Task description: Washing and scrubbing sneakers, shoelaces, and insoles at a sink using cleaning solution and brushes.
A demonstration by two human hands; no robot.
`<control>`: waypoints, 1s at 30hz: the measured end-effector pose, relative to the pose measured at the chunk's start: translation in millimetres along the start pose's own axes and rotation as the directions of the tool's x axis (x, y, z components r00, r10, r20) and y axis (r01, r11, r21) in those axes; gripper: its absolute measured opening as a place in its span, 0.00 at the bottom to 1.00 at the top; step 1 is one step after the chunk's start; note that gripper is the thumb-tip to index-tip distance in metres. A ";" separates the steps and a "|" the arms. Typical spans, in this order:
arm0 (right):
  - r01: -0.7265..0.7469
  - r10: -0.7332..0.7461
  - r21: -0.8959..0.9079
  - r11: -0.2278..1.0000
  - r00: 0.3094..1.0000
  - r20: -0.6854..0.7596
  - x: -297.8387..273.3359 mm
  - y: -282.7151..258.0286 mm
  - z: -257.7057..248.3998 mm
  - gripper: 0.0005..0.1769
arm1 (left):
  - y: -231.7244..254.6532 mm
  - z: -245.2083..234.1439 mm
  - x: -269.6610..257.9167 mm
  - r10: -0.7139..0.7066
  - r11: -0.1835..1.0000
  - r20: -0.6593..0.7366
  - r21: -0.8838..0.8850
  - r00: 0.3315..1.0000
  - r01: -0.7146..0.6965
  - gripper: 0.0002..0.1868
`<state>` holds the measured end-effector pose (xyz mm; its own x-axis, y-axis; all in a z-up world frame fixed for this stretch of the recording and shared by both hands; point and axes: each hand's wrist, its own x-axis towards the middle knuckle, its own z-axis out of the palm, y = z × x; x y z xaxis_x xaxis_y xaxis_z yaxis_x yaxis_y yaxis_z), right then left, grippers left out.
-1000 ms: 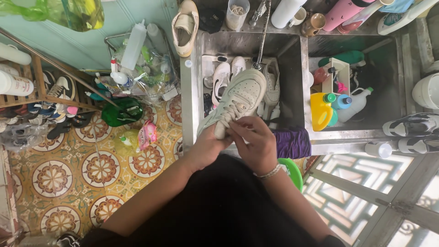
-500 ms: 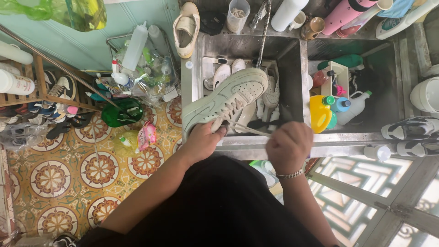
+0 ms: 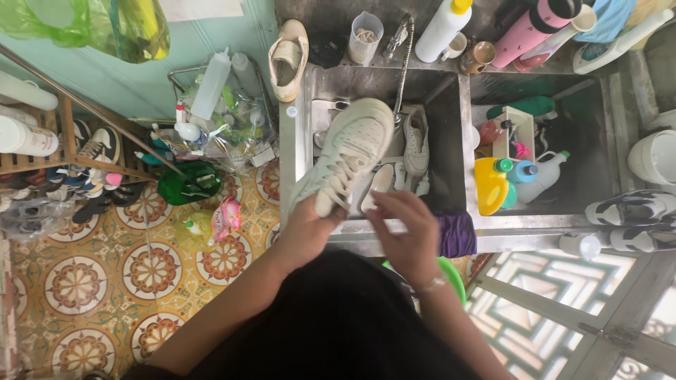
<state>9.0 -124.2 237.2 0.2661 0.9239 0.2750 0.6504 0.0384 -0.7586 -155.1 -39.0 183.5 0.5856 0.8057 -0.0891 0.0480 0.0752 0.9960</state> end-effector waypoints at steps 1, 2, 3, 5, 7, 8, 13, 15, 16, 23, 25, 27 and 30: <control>0.021 -0.021 -0.001 1.000 0.998 -0.064 3.4 -8.2 15.1 0.13 | 2.5 6.2 0.0 -0.014 1.000 0.030 -0.007 0.999 0.014 0.20; 0.023 -0.023 -0.001 1.000 0.997 -0.067 3.5 -7.5 18.9 0.13 | 0.9 10.3 0.6 -0.010 1.000 0.031 -0.006 0.999 0.011 0.20; 0.109 -0.118 -0.069 0.992 0.985 -0.126 3.8 -7.0 23.1 0.11 | -0.8 14.1 0.3 -0.041 0.999 0.045 0.030 0.998 0.040 0.19; 0.199 -0.222 -0.138 0.970 0.959 -0.178 4.4 -4.8 28.0 0.09 | -2.1 17.0 0.3 -0.067 0.996 0.051 0.070 0.996 0.063 0.19; 0.237 -0.256 -0.124 0.964 0.953 -0.164 3.9 -1.3 29.1 0.05 | -1.7 15.9 -0.2 0.018 0.990 0.046 0.138 0.999 -0.024 0.16; 0.242 -0.260 -0.120 0.963 0.952 -0.162 1.2 1.7 23.8 0.05 | -4.2 14.0 -1.9 0.020 0.990 0.040 0.141 0.999 -0.025 0.16; 0.150 -0.160 -0.094 0.984 0.980 -0.114 -8.8 30.3 0.2 0.15 | -22.4 -0.4 1.8 0.019 0.980 0.030 0.196 0.999 -0.024 0.18; 0.144 -0.204 -0.304 0.942 0.964 -0.173 -16.1 50.4 -20.7 0.15 | -31.5 -11.1 4.1 0.019 0.973 -0.006 0.229 1.000 -0.017 0.19; 0.114 -0.254 -0.500 0.858 0.941 -0.222 -20.5 60.5 -31.5 0.16 | -36.4 -16.0 4.8 0.018 0.965 -0.040 0.261 0.999 -0.007 0.19; -0.304 0.235 -0.142 0.942 0.900 -0.367 -54.4 117.0 -65.5 0.07 | -43.8 -24.2 2.6 0.130 0.929 -0.136 0.364 0.982 -0.072 0.22; -0.219 0.221 -0.293 0.931 0.975 -0.026 -46.7 97.7 -67.1 0.12 | -52.5 -18.4 -0.3 0.198 0.879 -0.115 0.459 0.973 -0.124 0.19; -0.157 0.174 -0.302 0.940 0.984 0.029 -31.8 58.7 -52.6 0.15 | -33.6 -13.9 -2.3 0.237 0.853 -0.071 0.492 0.969 -0.172 0.18; -0.080 0.084 -0.213 0.974 0.996 0.011 -20.7 23.9 -22.5 0.14 | -13.6 -4.4 -0.1 0.292 0.827 0.038 0.491 0.956 -0.272 0.18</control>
<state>35.0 -151.0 226.7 0.3119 0.9280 0.2039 0.7635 -0.1171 -0.6351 -159.4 -37.5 170.0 0.6048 0.7694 0.2056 0.2780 -0.4459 0.8508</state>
